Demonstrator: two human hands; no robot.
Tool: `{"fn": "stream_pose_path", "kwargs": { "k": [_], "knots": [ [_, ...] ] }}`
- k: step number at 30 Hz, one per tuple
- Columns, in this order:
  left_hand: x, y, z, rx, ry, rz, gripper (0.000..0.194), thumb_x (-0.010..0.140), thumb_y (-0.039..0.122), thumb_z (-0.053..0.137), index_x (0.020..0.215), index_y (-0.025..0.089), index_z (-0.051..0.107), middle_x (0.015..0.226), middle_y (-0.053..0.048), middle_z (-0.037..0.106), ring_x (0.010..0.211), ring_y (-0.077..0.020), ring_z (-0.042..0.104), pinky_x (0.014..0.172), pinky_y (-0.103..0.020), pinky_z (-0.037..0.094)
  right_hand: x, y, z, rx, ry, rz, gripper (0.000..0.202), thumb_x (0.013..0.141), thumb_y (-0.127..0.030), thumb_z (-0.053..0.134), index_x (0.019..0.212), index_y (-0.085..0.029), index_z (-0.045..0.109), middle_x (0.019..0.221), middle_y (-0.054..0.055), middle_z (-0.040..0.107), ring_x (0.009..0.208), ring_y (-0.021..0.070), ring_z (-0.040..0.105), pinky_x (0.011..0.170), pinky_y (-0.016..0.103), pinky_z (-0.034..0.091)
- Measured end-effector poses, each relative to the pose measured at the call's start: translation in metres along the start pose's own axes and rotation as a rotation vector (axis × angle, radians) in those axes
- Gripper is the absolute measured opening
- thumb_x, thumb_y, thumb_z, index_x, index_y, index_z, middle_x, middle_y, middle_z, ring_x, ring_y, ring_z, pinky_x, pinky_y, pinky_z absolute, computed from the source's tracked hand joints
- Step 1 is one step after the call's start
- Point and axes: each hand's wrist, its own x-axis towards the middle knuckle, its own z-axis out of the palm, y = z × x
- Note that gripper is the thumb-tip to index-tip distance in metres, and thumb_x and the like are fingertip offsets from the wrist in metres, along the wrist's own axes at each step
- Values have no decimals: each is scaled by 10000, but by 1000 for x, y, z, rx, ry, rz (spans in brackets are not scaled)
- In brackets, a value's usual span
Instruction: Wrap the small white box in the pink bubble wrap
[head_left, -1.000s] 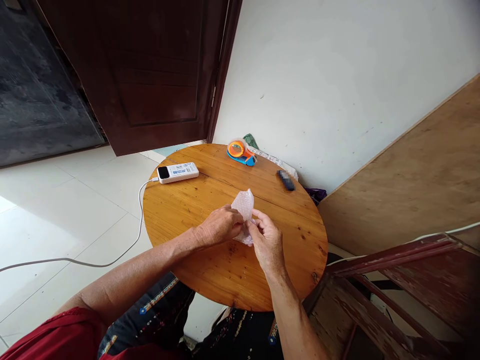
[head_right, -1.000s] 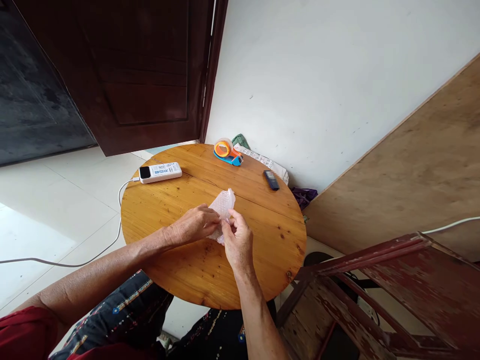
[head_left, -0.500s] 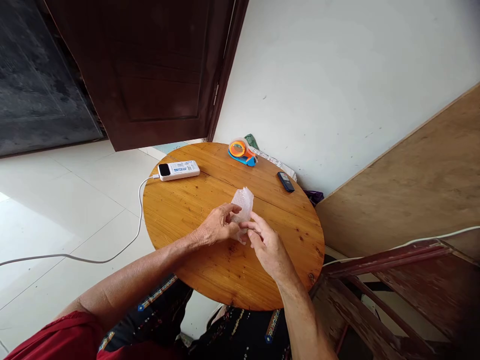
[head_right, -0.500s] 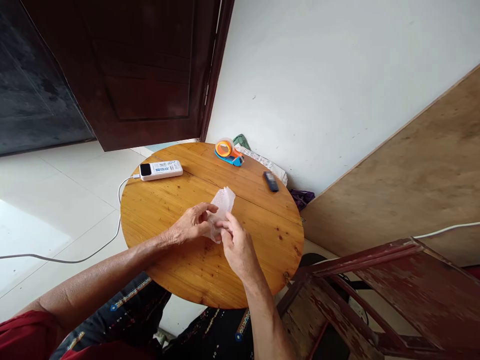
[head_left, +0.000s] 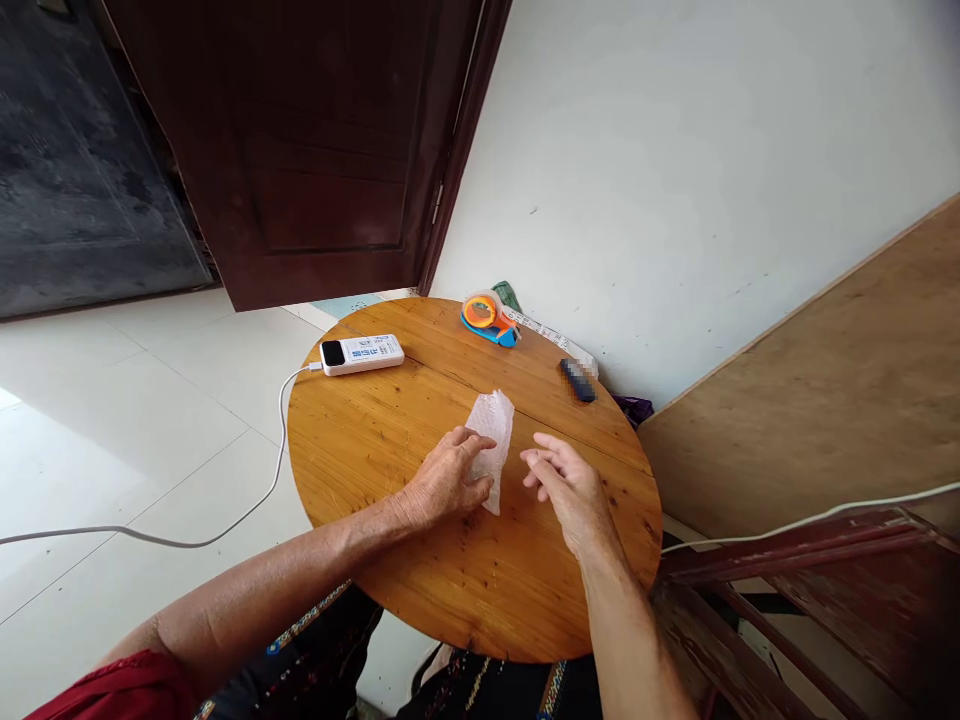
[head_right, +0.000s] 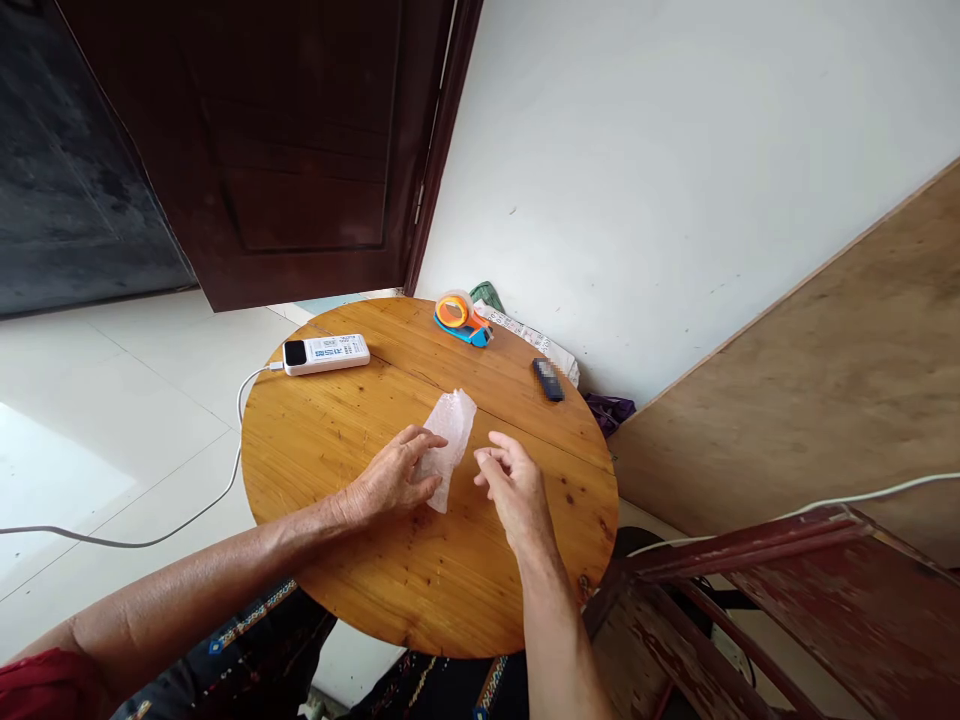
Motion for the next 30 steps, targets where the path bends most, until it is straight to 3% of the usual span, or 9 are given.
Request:
{"fn": "stream_pose_path", "kwargs": {
  "k": [4, 10, 15, 17, 20, 22, 26, 28, 30],
  "knots": [
    [-1, -2, 5, 26, 18, 25, 521, 740, 157, 640, 1257, 189, 581, 1244, -101, 553, 1068, -238, 600, 928, -375, 535, 18, 8, 6, 117, -116, 206, 505, 656, -478, 718, 1021, -146, 610, 800, 72, 681, 626, 190, 641, 369, 220, 381],
    [-5, -4, 7, 89, 33, 127, 504, 757, 122, 609, 1247, 239, 598, 1346, -81, 516, 1101, -240, 589, 956, -392, 530, 42, 4, 26, 140, -210, 221, 371, 582, -482, 761, 707, -185, 577, 499, -50, 517, 403, 81, 404, 321, 187, 235],
    [-6, -2, 4, 149, 24, 232, 462, 782, 106, 583, 1227, 225, 609, 1314, -66, 583, 1078, -240, 582, 990, -412, 513, 51, 11, 35, 122, -223, 136, 361, 583, -458, 777, 726, -181, 595, 593, -18, 623, 520, 130, 524, 455, 227, 374],
    [-7, -2, 4, 145, 27, 221, 460, 785, 119, 590, 1236, 210, 609, 1267, -78, 607, 1070, -244, 591, 979, -414, 522, 52, 15, 30, 64, -180, 79, 359, 627, -481, 746, 761, -171, 623, 678, 17, 671, 615, 173, 587, 528, 259, 434],
    [-7, -3, 5, 134, 45, 178, 421, 793, 147, 606, 1209, 206, 625, 1290, -102, 580, 1119, -258, 591, 951, -409, 543, 53, 14, 12, -63, 49, -2, 421, 713, -502, 679, 955, -158, 656, 865, 74, 713, 731, 215, 641, 636, 322, 499],
    [-7, -3, 6, 129, 47, 171, 378, 797, 156, 611, 1171, 205, 643, 1293, -108, 573, 1129, -263, 596, 946, -414, 548, 52, 6, -2, -195, 141, -183, 387, 782, -441, 616, 1061, -174, 652, 1054, 113, 706, 885, 247, 661, 726, 365, 520],
    [-6, -5, 7, 126, 54, 184, 355, 782, 140, 623, 1132, 194, 657, 1259, -111, 584, 1113, -259, 604, 945, -408, 548, 53, -27, -5, -543, -239, -726, 383, 833, -132, 434, 1112, -242, 671, 1266, 73, 656, 1287, 248, 509, 997, 434, 434],
    [-6, -6, 8, 127, 67, 191, 349, 775, 136, 627, 1118, 193, 662, 1230, -107, 595, 1093, -254, 607, 930, -400, 551, 58, -40, 6, -755, -473, -828, 373, 798, -93, 499, 1075, -252, 692, 1183, 63, 693, 1318, 264, 482, 1042, 457, 390],
    [-6, -7, 8, 129, 75, 205, 344, 768, 137, 633, 1105, 193, 667, 1209, -103, 603, 1076, -251, 609, 914, -392, 554, 69, -45, 18, -918, -657, -853, 179, 744, -144, 647, 872, -243, 723, 983, 66, 729, 1186, 296, 569, 1027, 460, 399]
  ]
}}
